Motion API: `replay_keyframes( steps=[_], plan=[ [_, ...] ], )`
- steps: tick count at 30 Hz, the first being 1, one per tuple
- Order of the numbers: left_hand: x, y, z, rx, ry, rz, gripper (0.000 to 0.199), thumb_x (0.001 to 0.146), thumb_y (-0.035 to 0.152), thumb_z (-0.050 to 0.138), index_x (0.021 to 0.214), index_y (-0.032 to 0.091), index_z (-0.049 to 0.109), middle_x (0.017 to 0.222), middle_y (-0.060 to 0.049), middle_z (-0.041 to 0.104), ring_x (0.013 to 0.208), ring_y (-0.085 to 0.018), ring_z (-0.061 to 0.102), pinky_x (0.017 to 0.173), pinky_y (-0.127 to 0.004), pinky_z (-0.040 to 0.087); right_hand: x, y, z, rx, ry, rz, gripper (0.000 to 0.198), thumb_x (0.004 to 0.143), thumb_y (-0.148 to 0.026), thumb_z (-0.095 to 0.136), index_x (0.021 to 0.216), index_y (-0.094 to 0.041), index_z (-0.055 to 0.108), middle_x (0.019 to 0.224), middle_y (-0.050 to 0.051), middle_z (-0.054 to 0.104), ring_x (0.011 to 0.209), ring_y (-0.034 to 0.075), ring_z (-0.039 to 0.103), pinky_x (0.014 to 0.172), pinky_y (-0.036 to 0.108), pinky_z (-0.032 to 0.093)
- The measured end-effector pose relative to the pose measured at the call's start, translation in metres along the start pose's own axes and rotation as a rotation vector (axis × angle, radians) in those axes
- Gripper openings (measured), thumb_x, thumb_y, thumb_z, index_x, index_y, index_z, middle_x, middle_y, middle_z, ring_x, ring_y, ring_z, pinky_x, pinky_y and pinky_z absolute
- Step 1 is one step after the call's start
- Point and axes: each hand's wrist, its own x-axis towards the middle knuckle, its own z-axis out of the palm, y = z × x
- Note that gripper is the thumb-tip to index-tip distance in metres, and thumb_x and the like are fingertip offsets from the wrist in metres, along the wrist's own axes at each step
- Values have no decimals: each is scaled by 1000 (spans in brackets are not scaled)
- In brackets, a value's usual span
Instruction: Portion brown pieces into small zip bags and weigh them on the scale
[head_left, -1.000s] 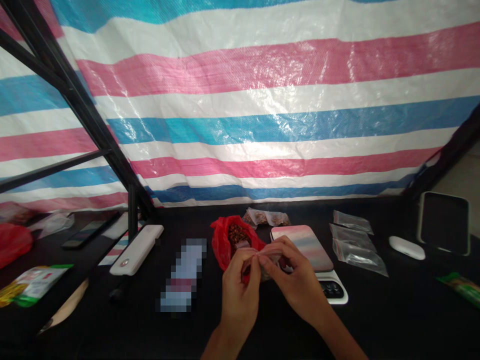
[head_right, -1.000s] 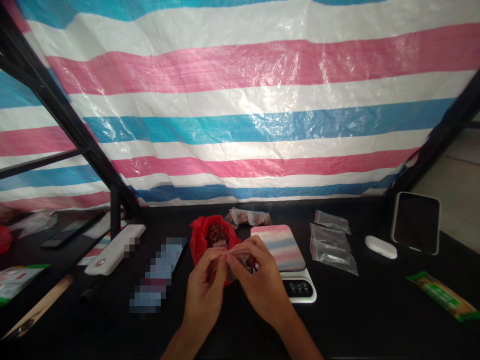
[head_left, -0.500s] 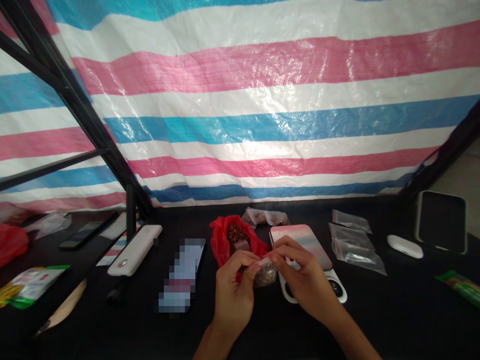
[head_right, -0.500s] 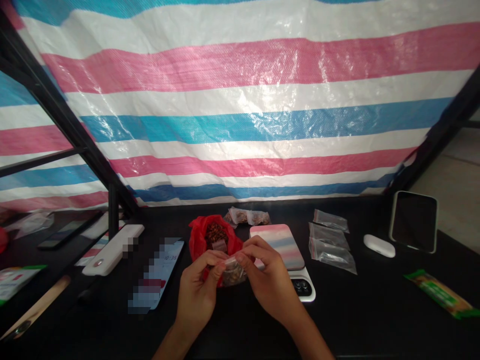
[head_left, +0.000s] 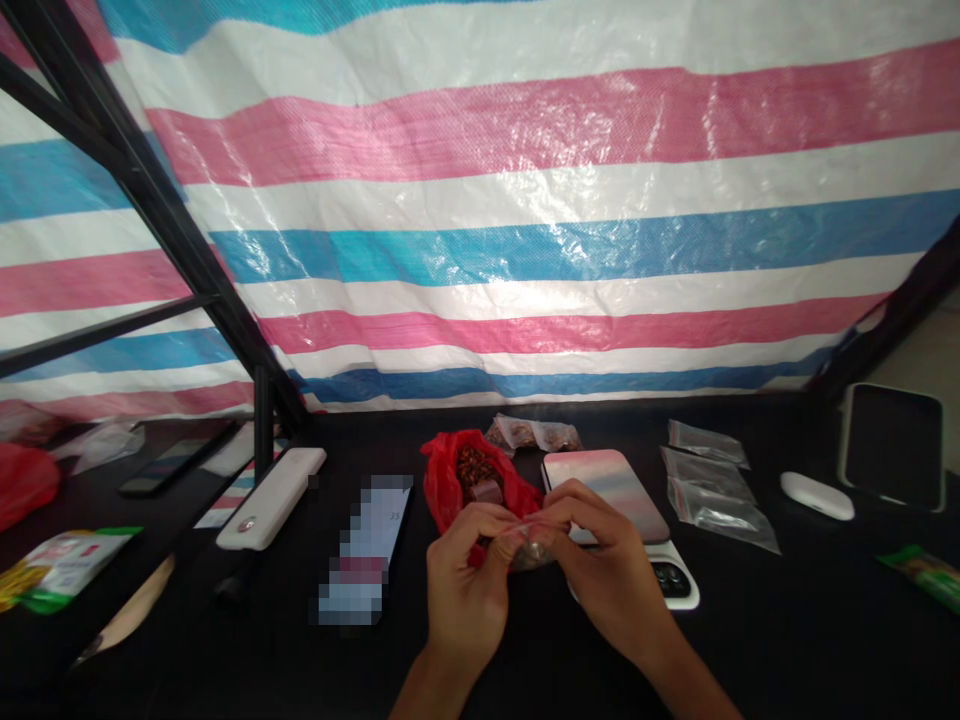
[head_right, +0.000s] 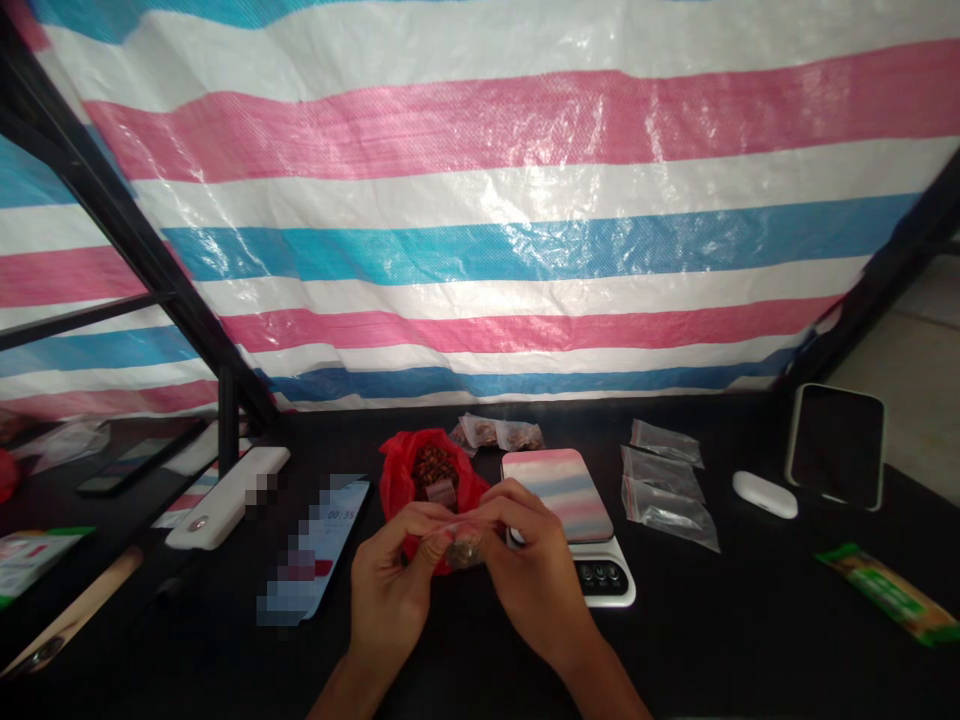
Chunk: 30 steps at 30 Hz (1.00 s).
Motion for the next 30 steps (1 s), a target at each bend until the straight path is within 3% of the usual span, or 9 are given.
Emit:
replay_keyframes(
  steps=[5, 10, 14, 18, 22, 24, 26, 30],
  plan=[
    [1, 1, -1, 14, -91, -30, 21, 92, 26, 66, 74, 17, 71, 80, -4, 76, 74, -15, 72, 68, -21, 55, 1, -3, -3, -82, 20, -18, 24, 92, -21, 65, 68, -22, 69, 70, 0, 60, 69, 16, 58, 63, 28, 44],
    [3, 5, -5, 15, -26, -81, 29, 93, 30, 64, 67, 17, 67, 72, -4, 74, 65, -15, 68, 60, -21, 52, 2, -6, -4, 1, -67, 23, 6, 90, -29, 72, 89, -24, 74, 86, 2, 67, 80, 18, 62, 72, 29, 48],
    [3, 7, -7, -32, -128, -70, 28, 92, 30, 68, 67, 17, 68, 70, -4, 73, 64, -15, 68, 60, -21, 52, -2, -5, -5, 34, 1, -43, 26, 92, -27, 68, 66, -22, 62, 72, 0, 59, 70, 17, 57, 63, 29, 43],
    [1, 9, -3, -27, -200, -79, 14, 91, 30, 69, 85, 18, 74, 81, -4, 76, 75, -16, 70, 69, -22, 55, -3, -4, -10, 91, 41, -59, 29, 93, -28, 64, 66, -22, 58, 70, 0, 55, 67, 17, 54, 60, 29, 40],
    [-3, 7, 3, -6, -289, -169, 16, 91, 31, 68, 98, 18, 75, 88, -5, 76, 81, -17, 71, 77, -25, 56, -2, -1, -13, 157, 72, -3, 24, 97, -35, 60, 77, -23, 63, 77, 1, 58, 71, 17, 56, 64, 28, 45],
    [-3, 4, 5, -55, -269, -221, 19, 95, 33, 64, 99, 18, 75, 91, -6, 77, 84, -18, 72, 80, -26, 57, -3, 0, -12, 153, 15, 40, 18, 96, -41, 62, 98, -25, 68, 92, 3, 65, 84, 19, 62, 73, 29, 49],
    [-4, 1, 6, -124, -213, -260, 24, 96, 36, 62, 104, 18, 75, 97, -8, 78, 87, -20, 73, 81, -28, 59, -4, 0, -10, 130, -70, 106, 29, 94, -45, 64, 115, -25, 65, 104, 5, 68, 94, 21, 64, 81, 30, 51],
    [-3, -5, 5, -134, -136, -274, 28, 94, 40, 65, 104, 16, 75, 96, -9, 78, 84, -20, 74, 78, -28, 61, -2, -1, -4, 48, -142, 219, 23, 92, -43, 67, 99, -22, 65, 92, 3, 69, 87, 19, 64, 79, 29, 51]
  ],
)
